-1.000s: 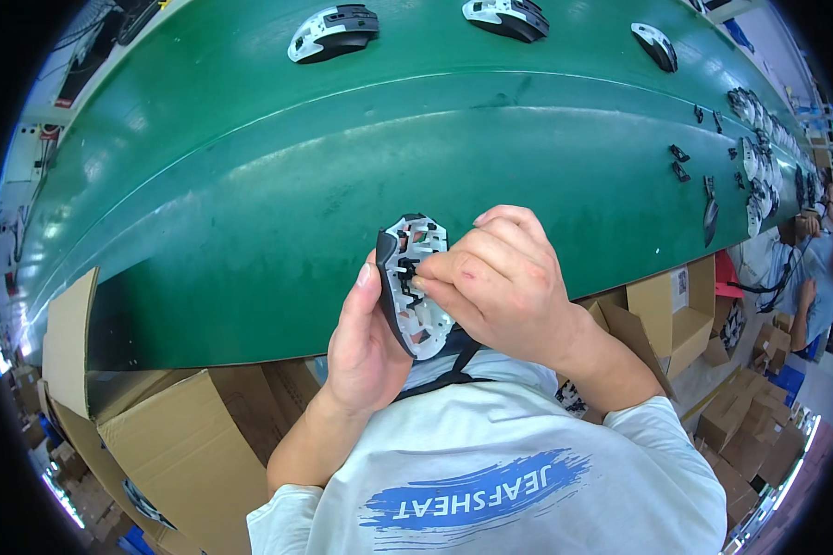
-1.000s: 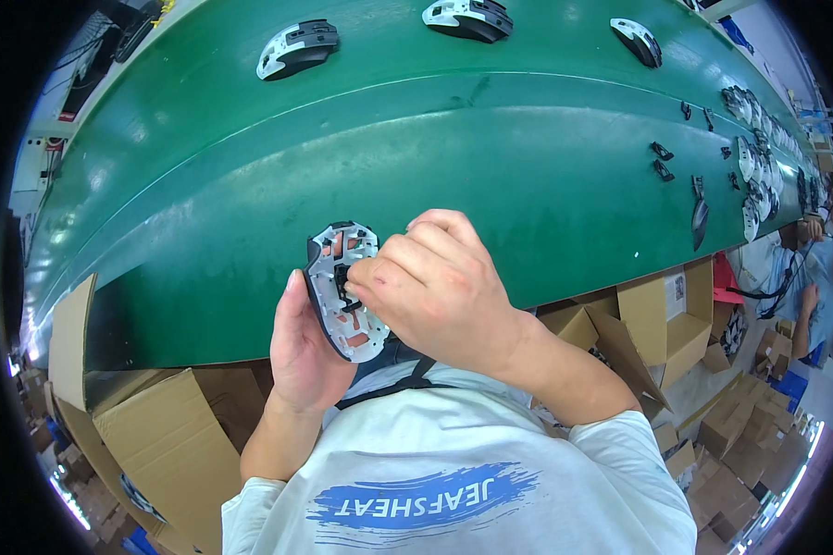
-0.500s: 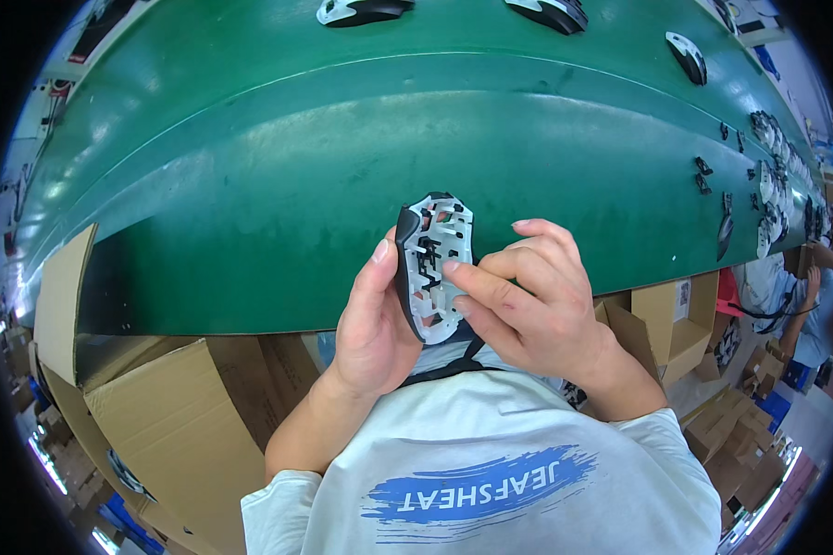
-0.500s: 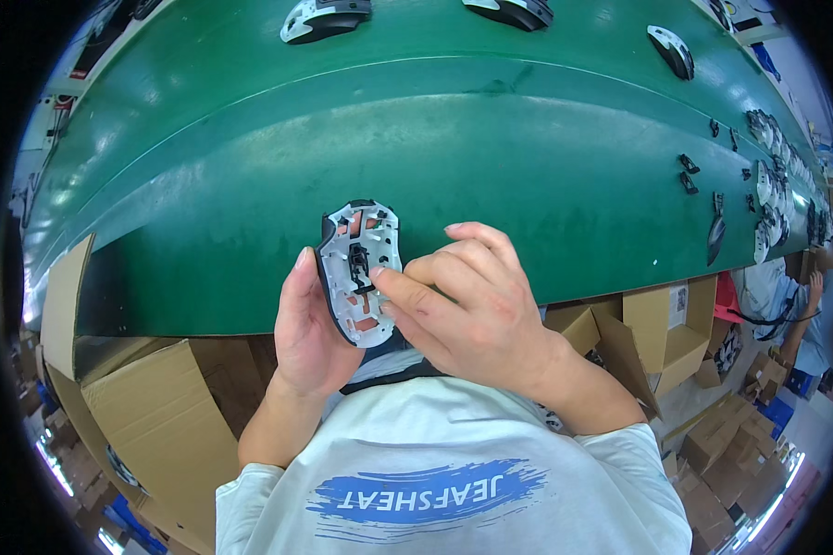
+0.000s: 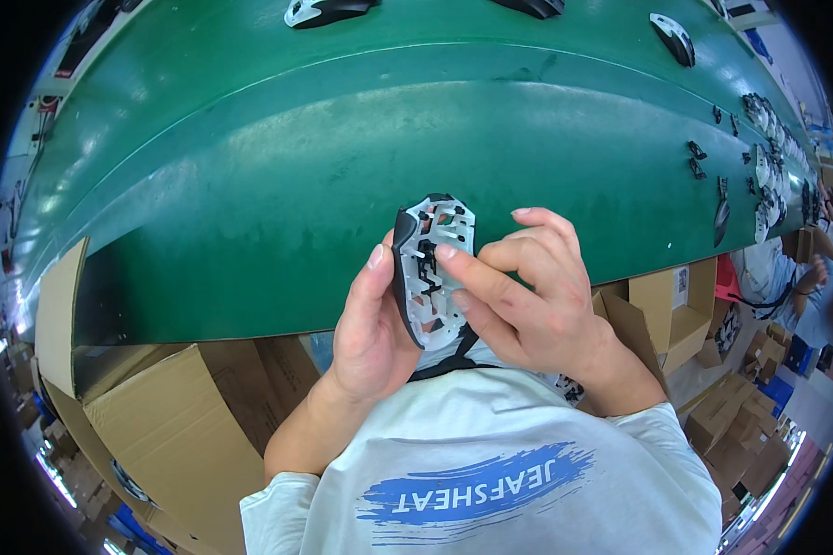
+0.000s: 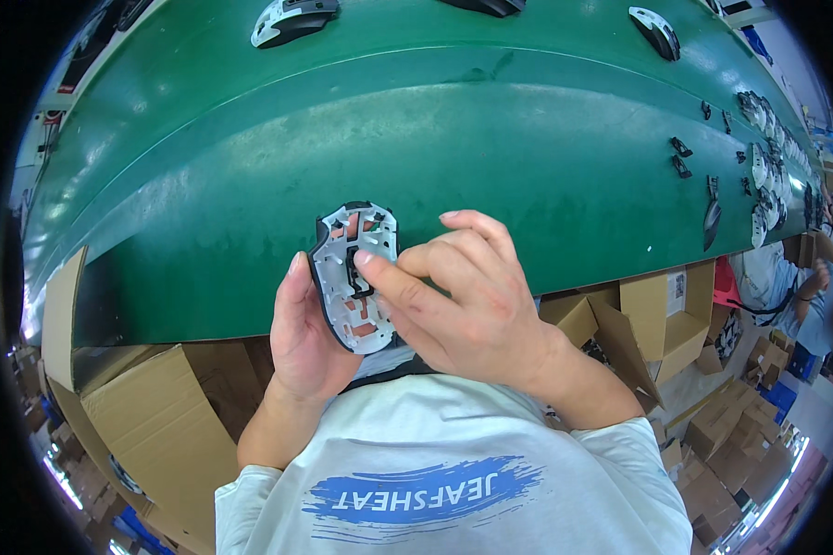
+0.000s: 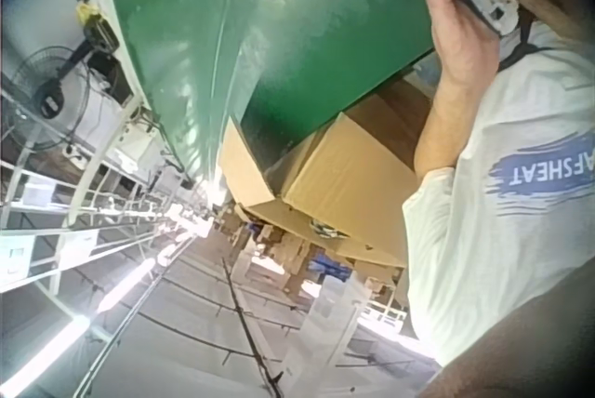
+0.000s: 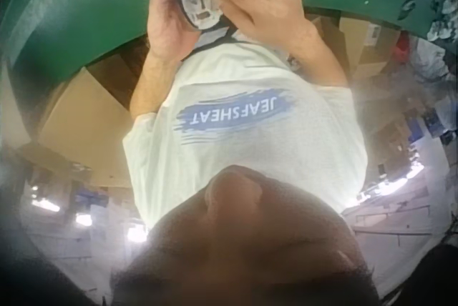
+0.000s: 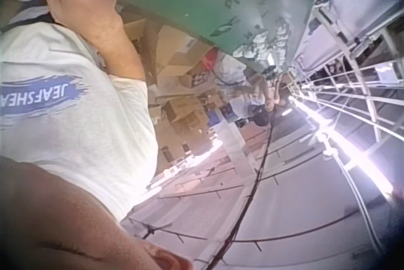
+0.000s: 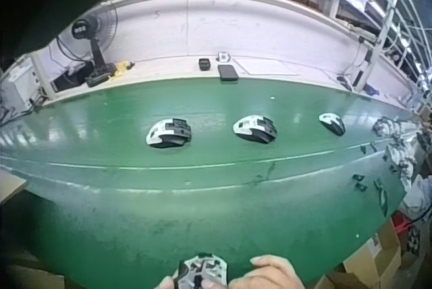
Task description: The person assembles computer mouse casings by picking up mouse shells and small plastic components, fitting each component into the shell by hand, pressing it securely, and placing the assembled casings onto the conveyor belt.
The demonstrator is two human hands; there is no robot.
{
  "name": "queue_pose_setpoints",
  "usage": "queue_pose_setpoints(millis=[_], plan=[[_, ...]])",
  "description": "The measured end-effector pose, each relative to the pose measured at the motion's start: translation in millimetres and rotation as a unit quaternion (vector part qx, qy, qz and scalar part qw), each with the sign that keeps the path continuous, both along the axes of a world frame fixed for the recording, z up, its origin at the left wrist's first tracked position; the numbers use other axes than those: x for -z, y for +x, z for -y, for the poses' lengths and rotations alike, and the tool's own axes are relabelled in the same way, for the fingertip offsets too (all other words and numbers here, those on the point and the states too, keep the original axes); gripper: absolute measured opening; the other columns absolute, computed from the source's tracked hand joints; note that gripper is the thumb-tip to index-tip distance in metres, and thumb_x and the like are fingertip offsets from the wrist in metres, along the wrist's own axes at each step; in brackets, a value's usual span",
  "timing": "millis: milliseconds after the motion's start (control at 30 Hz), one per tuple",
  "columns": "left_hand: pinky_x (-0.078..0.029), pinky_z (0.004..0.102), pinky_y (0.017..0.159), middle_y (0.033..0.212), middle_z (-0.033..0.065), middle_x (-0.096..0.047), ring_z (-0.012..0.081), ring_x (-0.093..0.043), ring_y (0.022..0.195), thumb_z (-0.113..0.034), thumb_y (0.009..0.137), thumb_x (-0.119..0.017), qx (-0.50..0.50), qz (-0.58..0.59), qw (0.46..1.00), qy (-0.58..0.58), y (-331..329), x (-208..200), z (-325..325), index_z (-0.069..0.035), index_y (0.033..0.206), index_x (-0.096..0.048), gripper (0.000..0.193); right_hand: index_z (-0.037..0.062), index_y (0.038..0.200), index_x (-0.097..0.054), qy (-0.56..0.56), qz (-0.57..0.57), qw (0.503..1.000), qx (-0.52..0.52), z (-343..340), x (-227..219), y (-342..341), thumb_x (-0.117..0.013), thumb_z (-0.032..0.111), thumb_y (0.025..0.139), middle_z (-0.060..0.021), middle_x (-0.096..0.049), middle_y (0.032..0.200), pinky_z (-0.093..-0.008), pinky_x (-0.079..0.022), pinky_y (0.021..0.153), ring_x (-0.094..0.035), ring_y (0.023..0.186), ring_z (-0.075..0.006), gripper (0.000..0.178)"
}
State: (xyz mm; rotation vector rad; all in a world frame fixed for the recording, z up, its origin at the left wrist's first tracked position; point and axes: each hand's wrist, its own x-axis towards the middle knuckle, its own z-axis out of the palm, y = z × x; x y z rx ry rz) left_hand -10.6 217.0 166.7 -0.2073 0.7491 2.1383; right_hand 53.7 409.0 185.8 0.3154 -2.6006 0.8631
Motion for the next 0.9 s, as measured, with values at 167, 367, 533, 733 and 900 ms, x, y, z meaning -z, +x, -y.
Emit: queue_pose_setpoints(millis=[167,367,533,733,900], plan=[[-0.054,0.0428,0.112,0.147,0.0108,-0.067,0.0237,-0.065,0.134,-0.048,0.118,-0.034,0.015,-0.016,1.000,0.012,-0.6,4.4,0.5,-0.008,0.158,-0.053,0.060,0.0139,0.134,-0.079,0.002,0.027,1.000,-0.007,-1.7,1.4,0.5,-0.084,0.013,0.085,-0.0001,-0.063,0.097,-0.0524,-0.047,0.111,-0.063,0.091,-0.0202,0.049],[-0.052,0.0387,0.110,0.144,0.0065,-0.067,0.0176,-0.064,0.130,-0.045,0.119,-0.037,0.011,-0.008,1.000,0.003,-0.7,-1.7,-4.2,-0.009,0.155,-0.053,0.054,0.0165,0.140,-0.075,0.015,0.040,0.999,-0.002,-5.9,-0.2,2.1,-0.085,0.014,0.085,0.0010,-0.064,0.105,-0.0553,-0.046,0.112,-0.063,0.097,-0.0206,0.056],[-0.055,0.0425,0.109,0.148,0.0107,-0.066,0.0227,-0.065,0.133,-0.050,0.118,-0.035,-0.010,0.005,1.000,-0.012,-1.5,-1.0,-7.1,-0.009,0.158,-0.054,0.060,0.0149,0.133,-0.077,-0.015,0.017,1.000,-0.007,-10.0,1.2,6.8,-0.084,0.012,0.085,0.0001,-0.066,0.109,-0.0492,-0.049,0.103,-0.063,0.097,-0.0217,0.048],[-0.046,0.0365,0.114,0.146,0.0065,-0.061,0.0161,-0.058,0.132,-0.046,0.117,-0.040,0.022,-0.086,0.992,-0.089,3.1,-7.5,-10.8,-0.006,0.163,-0.040,0.061,0.0105,0.122,-0.080,-0.027,0.066,0.997,-0.020,6.7,-5.6,14.1,-0.081,0.007,0.082,0.0012,-0.074,0.116,-0.0405,-0.052,0.092,-0.066,0.100,-0.0233,0.039],[-0.044,0.0359,0.114,0.150,0.0093,-0.055,0.0179,-0.055,0.132,-0.048,0.112,-0.048,0.014,-0.147,0.986,-0.073,4.9,-5.1,-15.1,-0.004,0.167,-0.030,0.073,0.0087,0.124,-0.080,-0.046,0.117,0.992,-0.028,9.1,-12.1,14.2,-0.079,0.008,0.084,-0.0023,-0.077,0.128,-0.0374,-0.051,0.089,-0.067,0.097,-0.0213,0.040]])
